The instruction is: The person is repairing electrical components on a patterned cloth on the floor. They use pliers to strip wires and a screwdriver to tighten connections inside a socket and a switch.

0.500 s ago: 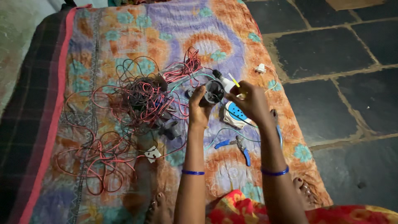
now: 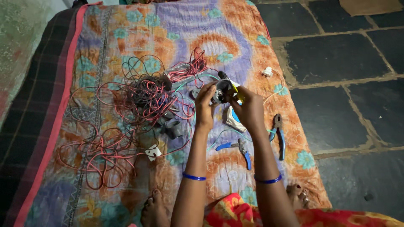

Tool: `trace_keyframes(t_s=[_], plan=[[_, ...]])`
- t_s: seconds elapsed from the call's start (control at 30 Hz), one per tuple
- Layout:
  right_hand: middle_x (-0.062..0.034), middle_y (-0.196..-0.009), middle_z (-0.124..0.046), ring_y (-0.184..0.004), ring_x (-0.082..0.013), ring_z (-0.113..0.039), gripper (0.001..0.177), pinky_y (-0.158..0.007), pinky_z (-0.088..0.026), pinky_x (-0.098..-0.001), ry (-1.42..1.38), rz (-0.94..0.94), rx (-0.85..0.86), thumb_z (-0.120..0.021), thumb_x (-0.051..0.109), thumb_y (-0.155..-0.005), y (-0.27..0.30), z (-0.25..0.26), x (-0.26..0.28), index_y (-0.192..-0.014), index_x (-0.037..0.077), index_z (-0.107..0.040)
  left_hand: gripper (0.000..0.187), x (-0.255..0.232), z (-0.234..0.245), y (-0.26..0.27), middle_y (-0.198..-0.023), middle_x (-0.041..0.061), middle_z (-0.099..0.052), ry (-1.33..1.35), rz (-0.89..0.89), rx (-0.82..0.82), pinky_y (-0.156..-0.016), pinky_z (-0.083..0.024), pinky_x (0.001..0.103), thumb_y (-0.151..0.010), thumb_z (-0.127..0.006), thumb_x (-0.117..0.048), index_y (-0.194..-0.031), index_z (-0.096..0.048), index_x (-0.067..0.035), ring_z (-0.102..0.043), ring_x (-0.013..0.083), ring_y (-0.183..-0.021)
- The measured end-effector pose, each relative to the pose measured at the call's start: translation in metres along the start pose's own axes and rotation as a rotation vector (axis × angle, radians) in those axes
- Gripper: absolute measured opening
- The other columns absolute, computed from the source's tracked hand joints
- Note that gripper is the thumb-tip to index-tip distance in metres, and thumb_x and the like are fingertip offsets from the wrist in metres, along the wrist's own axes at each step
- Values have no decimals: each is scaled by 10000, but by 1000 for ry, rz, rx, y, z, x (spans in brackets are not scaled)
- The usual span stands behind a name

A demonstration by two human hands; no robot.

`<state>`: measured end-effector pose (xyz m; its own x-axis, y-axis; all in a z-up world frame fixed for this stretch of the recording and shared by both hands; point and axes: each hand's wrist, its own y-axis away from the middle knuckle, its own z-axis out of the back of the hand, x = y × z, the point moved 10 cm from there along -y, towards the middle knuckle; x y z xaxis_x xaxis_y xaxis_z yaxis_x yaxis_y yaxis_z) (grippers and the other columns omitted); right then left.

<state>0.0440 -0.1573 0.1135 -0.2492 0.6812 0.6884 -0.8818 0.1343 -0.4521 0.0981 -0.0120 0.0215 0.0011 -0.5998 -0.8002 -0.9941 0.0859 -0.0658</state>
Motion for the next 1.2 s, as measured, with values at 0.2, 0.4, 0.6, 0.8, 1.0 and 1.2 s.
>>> trace_keyframes(t_s=[0.2,0.4,0.6,0.8,1.0,1.2], plan=[[-140,-793,-740,-670,-272,-715,266,-578,-507,-363,-3,21,-146,-818,116,-831,-1,5,9,-1062,61,-697,320,-21,-18,0,-1196,37,-668,-189,-190,78,-980,-479,296,-1042,-503,-230,-1249,-666,-49,-605,128,-1117],[-104,-732,-747,-580,-190,-697,272,-554,-497,-332,-84,-101,-180,-818,144,-861,-4,-4,-3,-1071,81,-657,345,-34,-21,7,-1228,74,-662,-282,-355,36,-1060,-466,332,-1054,-498,-218,-1269,-646,7,-614,170,-1161],[-112,-705,-725,-544,-185,-657,209,-539,-475,-337,0,-124,-65,-865,203,-869,-10,-14,-14,-970,74,-735,350,-30,-9,2,-1214,76,-667,-338,-335,-39,-1037,-456,319,-1071,-532,-273,-1257,-669,-10,-598,167,-1140],[-56,-897,-793,-744,-109,-719,107,-639,-546,-266,-205,-112,-67,-770,74,-909,-12,-1,-50,-1009,52,-741,379,-8,22,-10,-1178,54,-673,-424,-292,-182,-948,-466,285,-1048,-575,-324,-1266,-686,-34,-599,143,-1071],[-102,-1049,-781,-883,-142,-739,275,-789,-586,-315,-1,-381,-34,-820,191,-920,-10,63,-137,-1149,47,-769,397,23,74,-27,-1099,43,-668,-179,-109,-333,-818,-541,309,-960,-701,-394,-1200,-706,-78,-640,137,-976],[-170,-1031,-761,-902,-243,-717,581,-785,-553,-404,157,-317,193,-879,333,-790,27,-10,-219,-1233,0,-702,398,35,103,-32,-1031,18,-663,23,44,-413,-688,-573,393,-898,-724,-441,-1130,-668,-122,-655,165,-909]])
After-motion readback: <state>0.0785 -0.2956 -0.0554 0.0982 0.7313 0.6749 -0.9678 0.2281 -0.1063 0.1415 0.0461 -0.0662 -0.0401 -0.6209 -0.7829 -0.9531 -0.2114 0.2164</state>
